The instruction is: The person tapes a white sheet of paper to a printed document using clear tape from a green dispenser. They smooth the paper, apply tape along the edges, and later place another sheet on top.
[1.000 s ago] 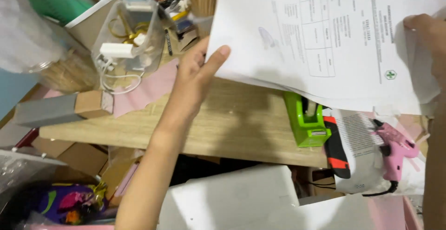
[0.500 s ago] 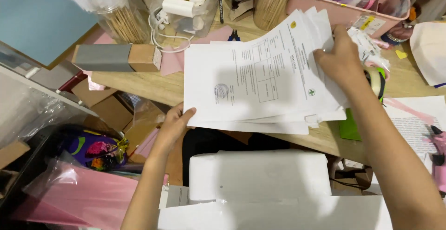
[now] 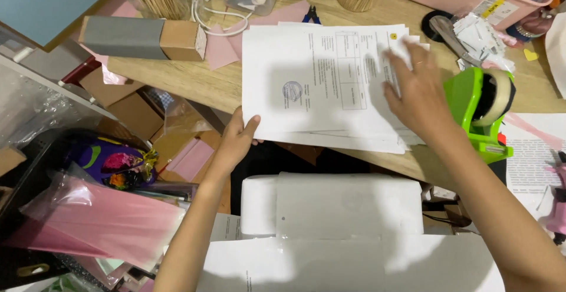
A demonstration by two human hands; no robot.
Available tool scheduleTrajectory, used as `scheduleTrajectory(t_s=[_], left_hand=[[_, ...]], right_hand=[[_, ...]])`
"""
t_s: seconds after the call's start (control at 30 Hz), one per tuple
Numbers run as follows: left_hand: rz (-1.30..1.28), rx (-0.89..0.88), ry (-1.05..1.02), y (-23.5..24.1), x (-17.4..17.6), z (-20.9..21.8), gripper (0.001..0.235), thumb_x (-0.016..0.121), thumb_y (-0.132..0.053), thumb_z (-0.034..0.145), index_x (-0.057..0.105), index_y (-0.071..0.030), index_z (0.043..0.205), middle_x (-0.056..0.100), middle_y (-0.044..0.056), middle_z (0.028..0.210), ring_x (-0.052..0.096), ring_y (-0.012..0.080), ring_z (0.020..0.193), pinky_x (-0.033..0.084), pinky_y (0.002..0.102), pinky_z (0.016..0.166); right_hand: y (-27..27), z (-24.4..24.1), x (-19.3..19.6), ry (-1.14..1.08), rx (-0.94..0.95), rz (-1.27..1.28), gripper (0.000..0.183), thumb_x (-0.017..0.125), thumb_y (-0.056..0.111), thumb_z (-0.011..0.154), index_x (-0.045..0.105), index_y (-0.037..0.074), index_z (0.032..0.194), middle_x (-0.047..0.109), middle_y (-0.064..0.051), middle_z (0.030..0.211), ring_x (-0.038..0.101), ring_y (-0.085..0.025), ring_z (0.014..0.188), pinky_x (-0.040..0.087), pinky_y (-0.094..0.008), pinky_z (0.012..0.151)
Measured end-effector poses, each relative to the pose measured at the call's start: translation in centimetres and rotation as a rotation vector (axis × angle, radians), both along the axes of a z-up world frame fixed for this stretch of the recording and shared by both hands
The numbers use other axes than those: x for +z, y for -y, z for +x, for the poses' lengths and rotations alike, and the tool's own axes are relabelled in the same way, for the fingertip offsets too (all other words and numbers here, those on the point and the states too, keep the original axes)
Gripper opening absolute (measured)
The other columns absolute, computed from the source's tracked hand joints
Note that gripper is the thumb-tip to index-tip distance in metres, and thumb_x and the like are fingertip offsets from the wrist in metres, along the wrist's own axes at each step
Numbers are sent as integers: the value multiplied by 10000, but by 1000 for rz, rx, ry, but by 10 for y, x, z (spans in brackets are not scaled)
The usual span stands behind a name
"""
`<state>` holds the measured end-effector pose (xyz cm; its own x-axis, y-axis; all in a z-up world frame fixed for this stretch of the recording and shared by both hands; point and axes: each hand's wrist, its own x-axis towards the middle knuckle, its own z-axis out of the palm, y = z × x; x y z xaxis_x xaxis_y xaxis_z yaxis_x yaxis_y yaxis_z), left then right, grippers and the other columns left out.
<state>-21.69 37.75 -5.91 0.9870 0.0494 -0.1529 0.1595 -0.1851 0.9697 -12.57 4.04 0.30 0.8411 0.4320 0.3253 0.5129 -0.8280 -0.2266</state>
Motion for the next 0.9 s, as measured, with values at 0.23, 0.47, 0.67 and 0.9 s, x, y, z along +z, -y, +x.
scheduleTrajectory(t_s=[0.23,0.47,0.67,0.9], left_hand=[[632,90,98,19,18,6,477,493,-283,1083,432,64,1405,681,301,1042,729,360,933,593,469,722],[1131,65,653,24,8,9,289,756,-150,896,743,-88,1177,593,199,1207,508,345,1162,420,431,903],[986,-317,613,51,-6,28,346,744,-279,899,717,-195,1234,662,128,1280,565,293,1269,325,483,1133],[886,-384,584,41,-1,50,214,701,-332,944,773,-212,1106,673,70,1148,619,257,1109,476,383,910]], right_hand=[[-21,-29,-23,-391,185,-69,488,694,261,918,621,59,1356,547,-157,1465,441,-322,1436,432,-440,1115],[-13,-16,-38,-254,220,-48,405,741,323,894,717,115,1241,662,-84,1348,585,-253,1312,495,-375,1053],[-21,-19,-19,-262,243,-63,406,745,334,879,737,88,1202,687,-151,1279,630,-307,1232,516,-435,1033],[-24,-12,-4,-413,224,66,361,741,288,896,749,40,1158,707,-203,1229,643,-354,1203,527,-437,989]])
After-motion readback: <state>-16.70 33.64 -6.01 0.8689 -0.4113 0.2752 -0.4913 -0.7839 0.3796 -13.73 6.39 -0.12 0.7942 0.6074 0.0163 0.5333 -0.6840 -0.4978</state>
